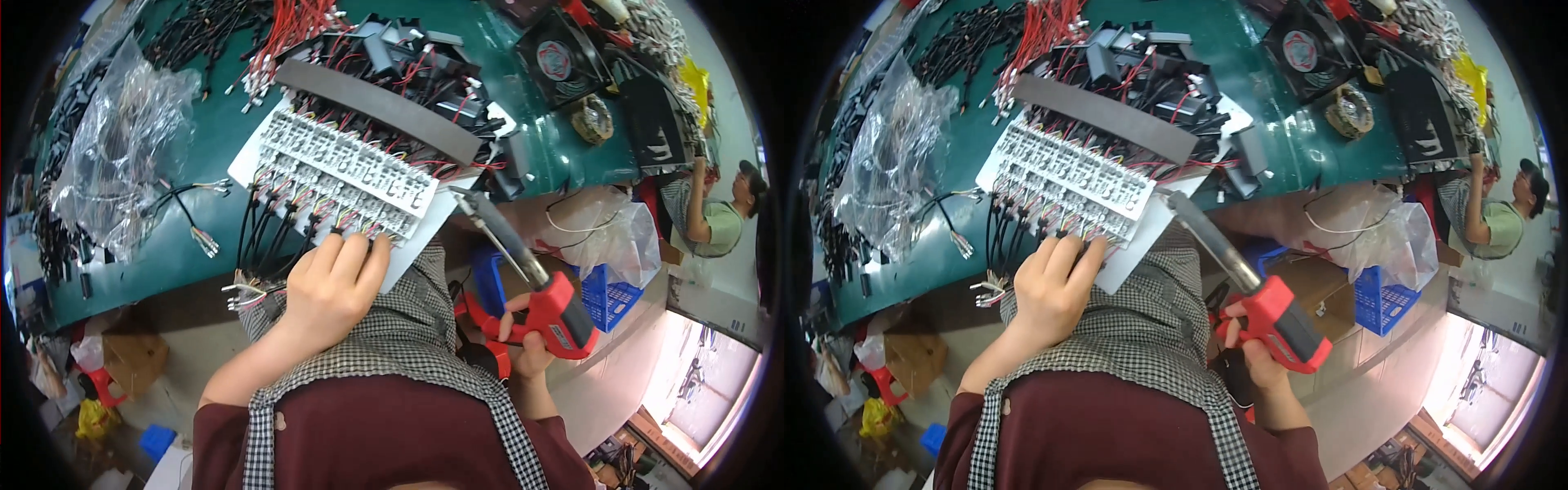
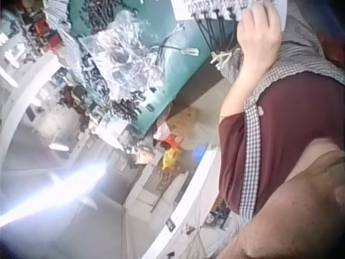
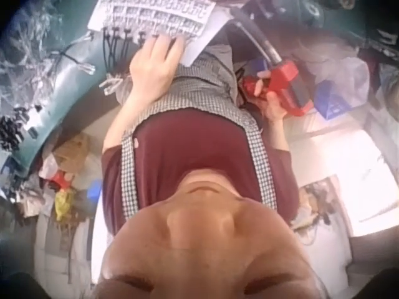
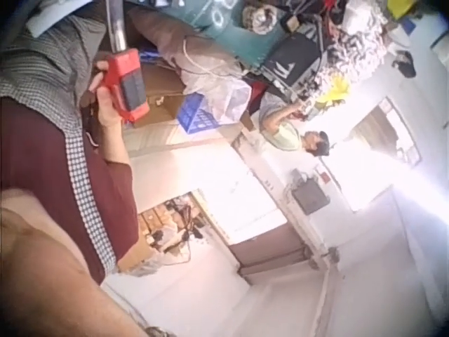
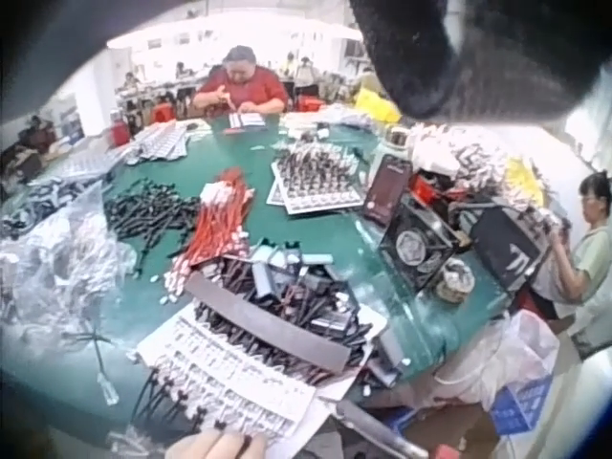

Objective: The person solders electrical wires onto an array of circuit boards or LED strips using a soldering gun.

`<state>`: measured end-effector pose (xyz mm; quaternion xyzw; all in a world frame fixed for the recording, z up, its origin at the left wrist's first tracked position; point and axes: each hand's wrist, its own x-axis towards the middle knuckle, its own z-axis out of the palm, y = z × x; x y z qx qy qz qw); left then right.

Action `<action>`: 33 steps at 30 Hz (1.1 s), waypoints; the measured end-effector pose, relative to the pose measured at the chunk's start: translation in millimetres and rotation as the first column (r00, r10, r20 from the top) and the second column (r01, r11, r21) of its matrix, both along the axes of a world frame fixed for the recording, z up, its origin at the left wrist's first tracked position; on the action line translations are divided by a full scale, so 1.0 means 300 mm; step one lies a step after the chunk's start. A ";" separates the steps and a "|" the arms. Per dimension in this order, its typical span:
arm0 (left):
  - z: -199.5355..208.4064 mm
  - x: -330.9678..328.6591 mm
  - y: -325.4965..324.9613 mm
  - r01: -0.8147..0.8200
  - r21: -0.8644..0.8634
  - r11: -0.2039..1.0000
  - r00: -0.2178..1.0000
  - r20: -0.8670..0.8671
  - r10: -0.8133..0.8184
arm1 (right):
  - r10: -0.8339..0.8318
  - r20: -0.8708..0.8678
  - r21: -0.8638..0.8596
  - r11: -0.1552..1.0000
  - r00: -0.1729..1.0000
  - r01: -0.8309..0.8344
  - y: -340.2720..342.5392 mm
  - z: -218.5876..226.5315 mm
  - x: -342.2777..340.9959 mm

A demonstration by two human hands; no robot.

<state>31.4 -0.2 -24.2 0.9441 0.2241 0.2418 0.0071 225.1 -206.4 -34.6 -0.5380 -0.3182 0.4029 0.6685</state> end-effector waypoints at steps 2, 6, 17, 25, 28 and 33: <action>-0.004 -0.002 0.002 -0.002 -0.005 1.000 1.000 -0.001 0.002 | -0.021 0.002 0.013 1.000 1.000 0.021 0.002 -0.016 -0.001; -0.005 -0.006 -0.010 0.001 -0.067 0.998 1.000 0.010 0.000 | -0.036 0.017 0.028 0.999 0.999 0.035 0.000 -0.022 -0.006; -0.019 -0.006 -0.006 0.005 -0.002 1.000 1.000 0.024 -0.005 | 0.022 -0.041 -0.129 0.991 0.999 -0.027 -0.013 -0.006 -0.008; -0.023 -0.006 -0.001 0.014 0.015 1.000 0.999 0.045 -0.014 | 0.082 0.073 -0.145 0.987 0.994 -0.071 -0.022 -0.022 -0.002; -0.026 -0.007 -0.002 0.004 0.012 1.000 0.999 0.046 -0.005 | 0.050 -0.058 -0.079 0.995 0.997 -0.054 -0.015 -0.023 0.004; -0.016 -0.007 -0.003 0.015 0.020 1.000 1.000 0.018 -0.016 | 0.072 -0.008 -0.087 0.994 0.997 -0.072 -0.021 -0.026 0.015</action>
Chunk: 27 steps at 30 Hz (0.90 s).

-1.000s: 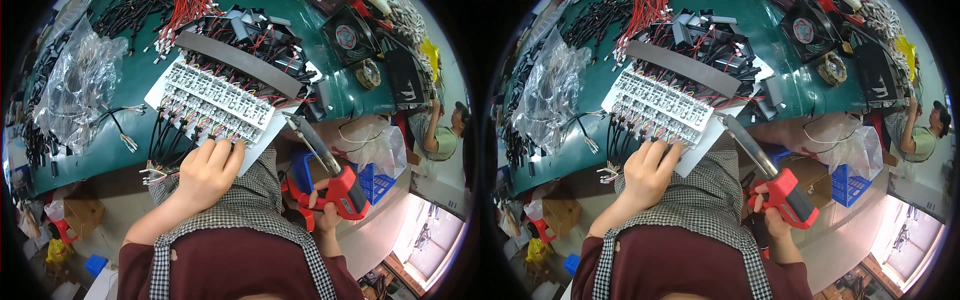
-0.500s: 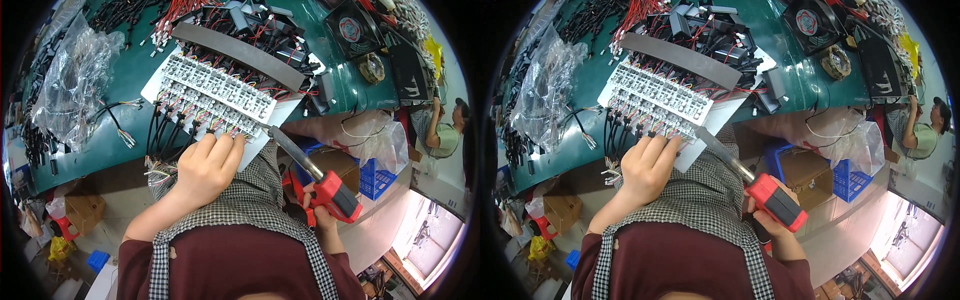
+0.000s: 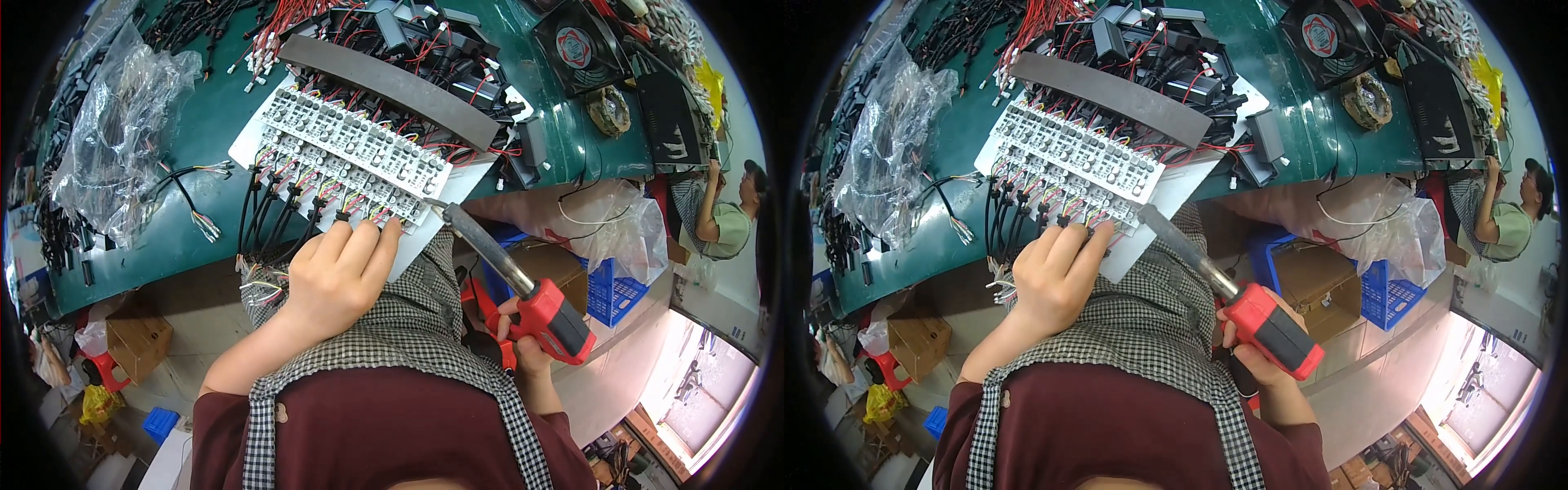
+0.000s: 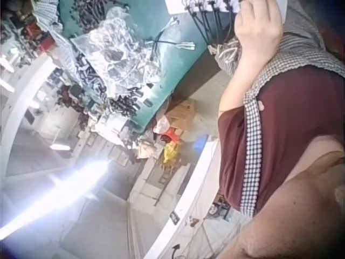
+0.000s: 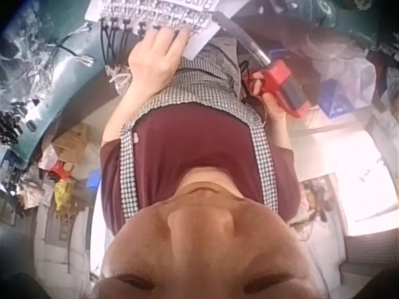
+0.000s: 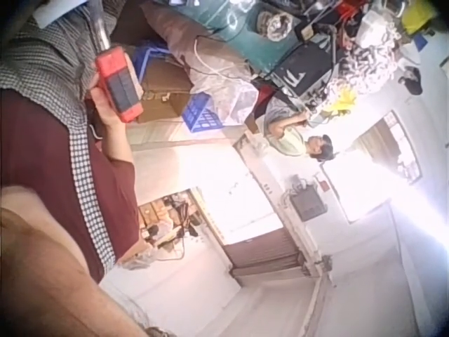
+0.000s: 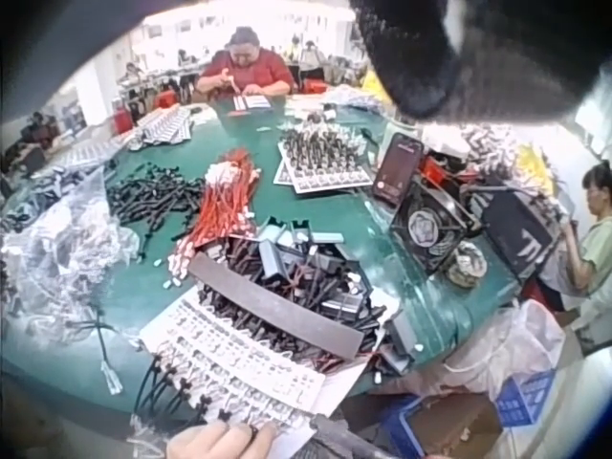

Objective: The person solders electrical wires onto an array of circuit boards or LED strips using a soldering gun.

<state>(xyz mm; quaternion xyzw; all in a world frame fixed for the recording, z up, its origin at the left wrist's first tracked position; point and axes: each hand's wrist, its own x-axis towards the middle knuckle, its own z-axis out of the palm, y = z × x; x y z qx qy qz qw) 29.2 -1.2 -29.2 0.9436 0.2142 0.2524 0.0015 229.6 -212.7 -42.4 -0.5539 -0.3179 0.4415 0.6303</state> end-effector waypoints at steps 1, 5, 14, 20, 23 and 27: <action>0.005 0.001 -0.001 0.004 0.012 1.000 1.000 -0.009 -0.004 | 0.071 0.088 -0.027 0.997 0.994 -0.069 -0.013 -0.012 0.010; 0.002 0.001 -0.003 0.027 0.007 1.000 1.000 -0.007 -0.027 | 0.044 0.208 -0.006 0.999 0.977 -0.043 -0.055 -0.060 0.011; -0.002 0.002 -0.004 0.052 -0.018 0.998 0.999 -0.008 -0.052 | 0.071 0.348 -0.027 0.997 0.935 -0.066 -0.039 -0.045 0.019; 0.005 0.007 -0.006 0.028 -0.032 0.999 0.999 -0.037 -0.029 | 0.151 0.559 -0.020 0.985 0.815 -0.169 -0.029 -0.057 0.054; 0.005 0.008 -0.003 0.027 -0.023 0.999 0.999 -0.032 -0.028 | 0.160 0.578 -0.011 0.982 0.800 -0.188 -0.014 -0.050 0.054; 0.013 0.011 -0.002 0.025 -0.015 1.000 0.999 -0.047 -0.026 | 0.097 0.592 -0.018 0.994 0.800 -0.107 0.028 -0.014 0.016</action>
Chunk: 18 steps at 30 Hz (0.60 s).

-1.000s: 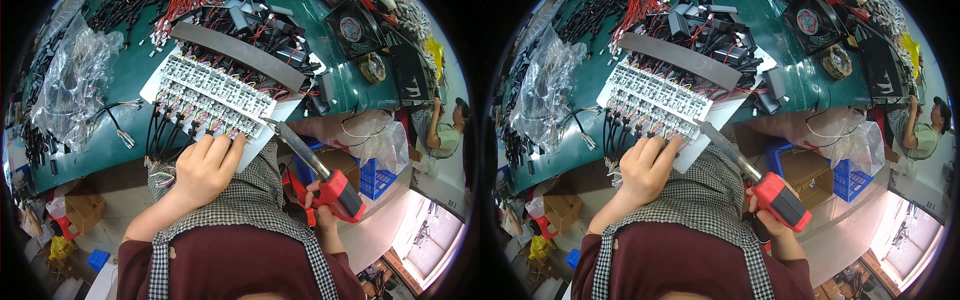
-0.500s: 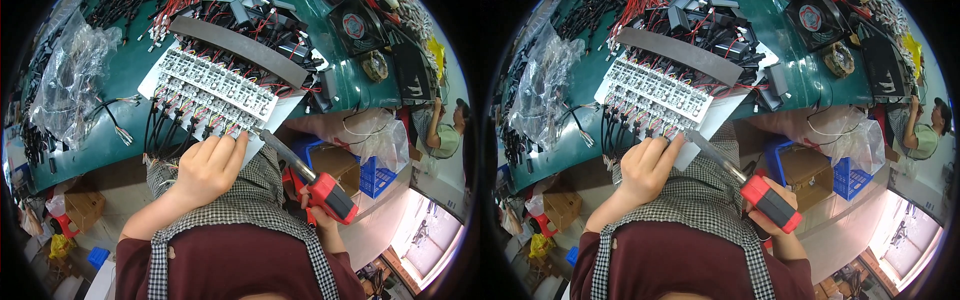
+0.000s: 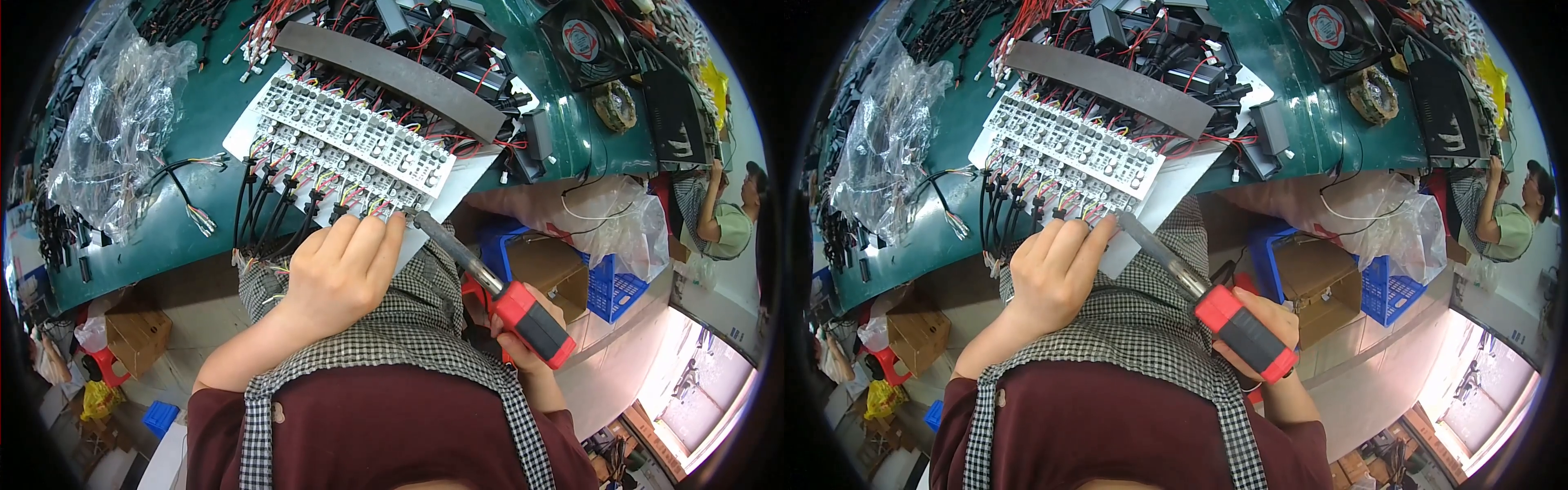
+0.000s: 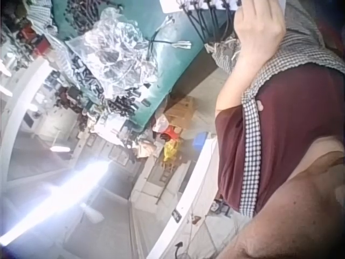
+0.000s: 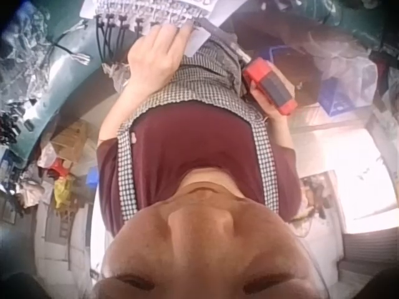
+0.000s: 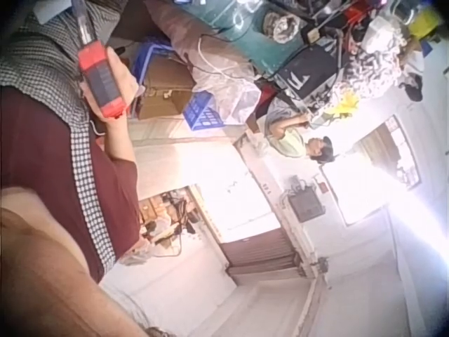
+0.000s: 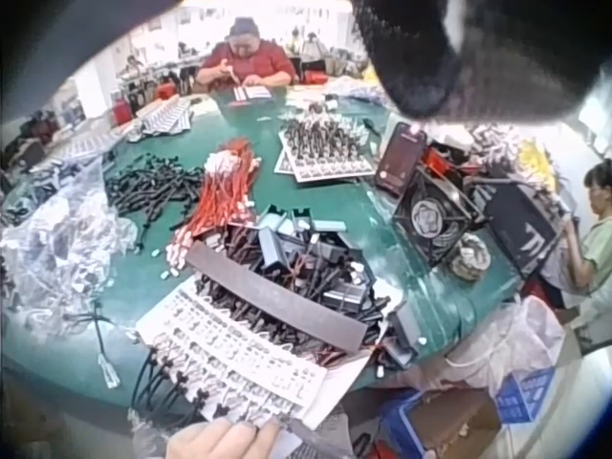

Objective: The person solders electrical wires onto an array of circuit boards or LED strips using a soldering gun.

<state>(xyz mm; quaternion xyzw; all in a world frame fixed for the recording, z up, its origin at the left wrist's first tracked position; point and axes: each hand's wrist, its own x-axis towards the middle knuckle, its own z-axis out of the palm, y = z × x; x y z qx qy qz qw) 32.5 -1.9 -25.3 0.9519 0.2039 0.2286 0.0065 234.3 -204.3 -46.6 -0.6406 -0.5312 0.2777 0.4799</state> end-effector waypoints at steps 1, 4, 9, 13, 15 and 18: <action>0.001 0.001 0.000 -0.001 0.000 1.000 1.000 -0.004 0.001 | -0.097 -0.028 -0.009 0.995 0.995 0.097 0.010 0.010 -0.015; 0.002 0.001 -0.001 -0.009 0.003 1.000 1.000 -0.018 0.009 | -0.092 -0.019 -0.007 0.996 0.996 0.092 0.018 0.018 -0.020; -0.001 0.001 -0.003 -0.006 0.010 1.000 1.000 -0.016 0.006 | 0.036 -0.078 -0.056 0.998 0.996 -0.040 -0.075 -0.032 0.028; -0.001 0.001 -0.004 -0.013 0.010 1.000 1.000 -0.010 0.013 | 0.057 -0.026 -0.069 0.996 0.998 -0.059 -0.068 -0.024 0.031; -0.004 0.001 -0.004 -0.013 0.008 1.000 1.000 -0.006 0.013 | 0.058 -0.011 -0.056 0.997 0.998 -0.059 -0.055 -0.020 0.030; -0.001 0.000 -0.004 -0.015 0.003 1.000 1.000 -0.007 0.015 | 0.055 0.022 -0.064 0.997 0.998 -0.053 -0.045 -0.014 0.026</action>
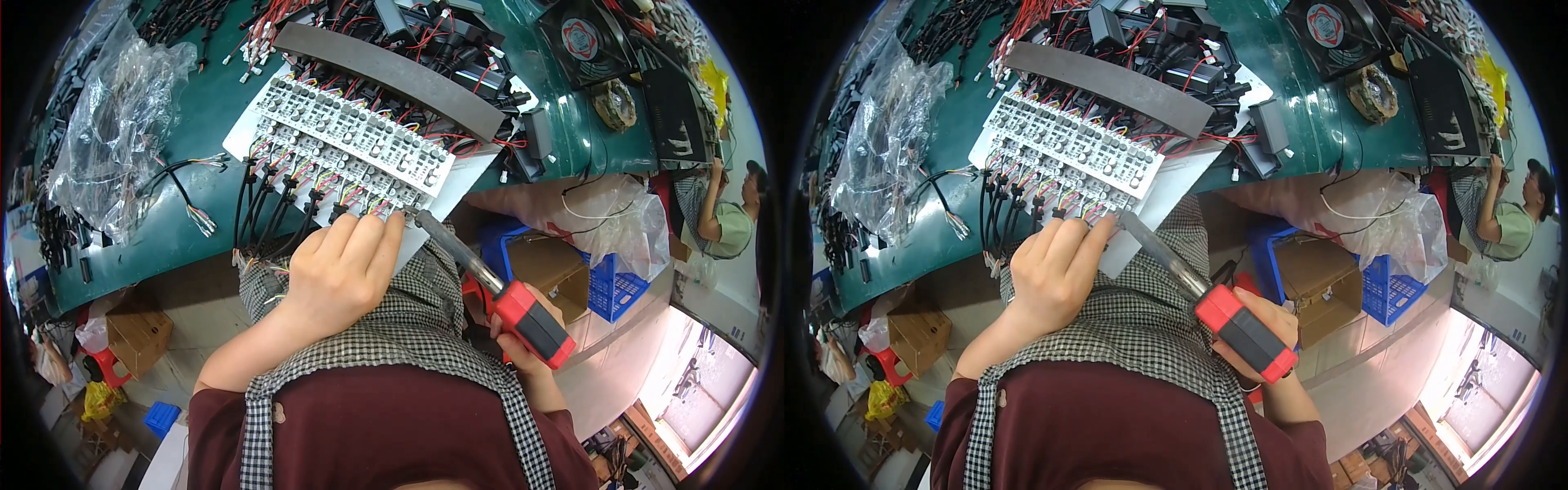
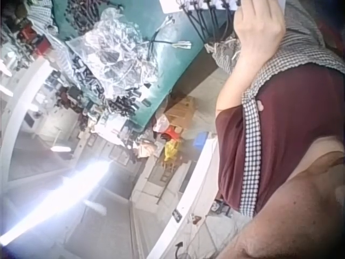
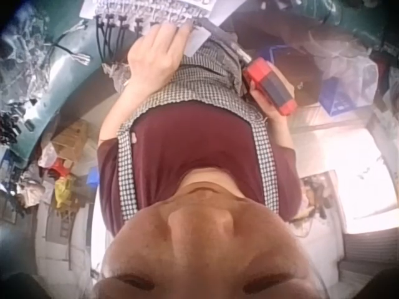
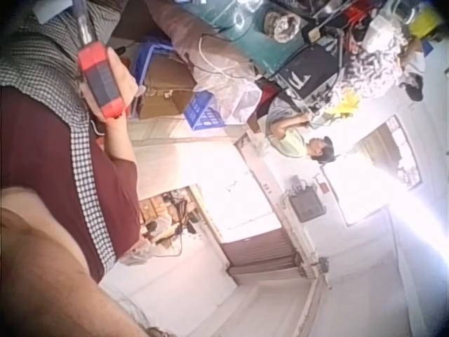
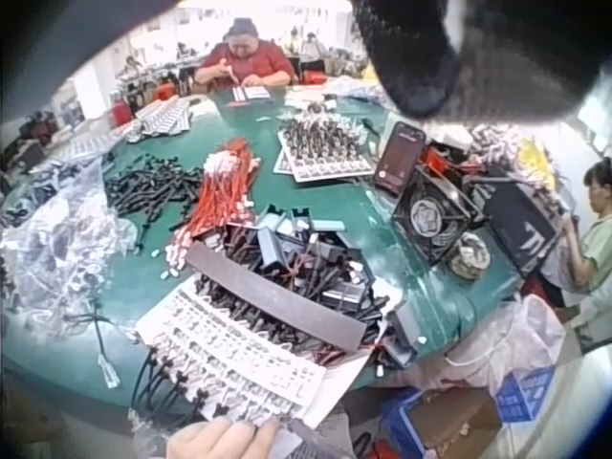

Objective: The person solders electrical wires onto an array of circuit boards or LED strips using a soldering gun.

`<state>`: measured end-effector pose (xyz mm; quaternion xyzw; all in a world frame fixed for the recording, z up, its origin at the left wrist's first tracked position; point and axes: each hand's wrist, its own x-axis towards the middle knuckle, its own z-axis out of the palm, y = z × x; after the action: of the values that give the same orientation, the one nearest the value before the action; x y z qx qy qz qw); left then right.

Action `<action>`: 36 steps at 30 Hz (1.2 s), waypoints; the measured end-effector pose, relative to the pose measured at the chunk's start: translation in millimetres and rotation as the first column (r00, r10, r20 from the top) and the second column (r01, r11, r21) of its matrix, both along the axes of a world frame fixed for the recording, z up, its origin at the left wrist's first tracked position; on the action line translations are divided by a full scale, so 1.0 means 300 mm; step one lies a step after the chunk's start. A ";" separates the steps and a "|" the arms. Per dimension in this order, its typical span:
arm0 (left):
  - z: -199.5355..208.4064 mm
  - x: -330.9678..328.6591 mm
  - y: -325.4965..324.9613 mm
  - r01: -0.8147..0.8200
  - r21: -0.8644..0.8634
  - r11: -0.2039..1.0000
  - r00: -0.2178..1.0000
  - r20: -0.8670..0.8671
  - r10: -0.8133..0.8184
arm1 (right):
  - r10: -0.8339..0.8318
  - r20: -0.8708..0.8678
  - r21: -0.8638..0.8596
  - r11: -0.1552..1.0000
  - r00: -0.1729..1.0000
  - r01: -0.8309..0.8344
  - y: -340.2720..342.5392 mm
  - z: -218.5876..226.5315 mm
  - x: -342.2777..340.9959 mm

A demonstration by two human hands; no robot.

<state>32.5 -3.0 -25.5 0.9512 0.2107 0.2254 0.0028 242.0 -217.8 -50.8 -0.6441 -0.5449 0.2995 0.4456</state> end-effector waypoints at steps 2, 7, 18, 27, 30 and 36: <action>0.001 0.001 0.000 -0.002 -0.004 1.000 1.000 -0.005 0.002 | -0.006 0.018 -0.019 1.000 1.000 0.006 0.011 0.009 -0.003; 0.003 0.001 -0.001 -0.006 0.000 1.000 1.000 -0.006 0.006 | -0.055 -0.230 0.019 0.998 0.972 0.061 -0.027 -0.009 -0.017; -0.014 -0.001 0.003 0.023 0.015 1.000 0.999 0.033 -0.024 | -0.070 -0.383 0.063 0.993 0.921 0.101 -0.052 -0.035 -0.035; 0.002 0.001 0.001 0.091 -0.025 0.996 0.995 0.048 -0.089 | -0.050 -0.307 0.046 0.997 0.950 0.067 -0.047 -0.007 -0.017; -0.003 0.005 0.004 0.081 -0.094 0.992 0.994 0.079 -0.074 | -0.032 -0.289 0.043 0.998 0.957 0.047 -0.037 -0.002 -0.013; -0.012 0.011 0.007 0.040 -0.232 0.972 0.990 0.139 -0.008 | -0.037 -0.155 -0.001 0.999 0.987 0.038 -0.062 -0.016 0.005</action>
<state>35.8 -0.8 -29.2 0.9290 0.2236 0.2636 0.1323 243.5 -236.6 -55.5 -0.6286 -0.4966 0.3399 0.4926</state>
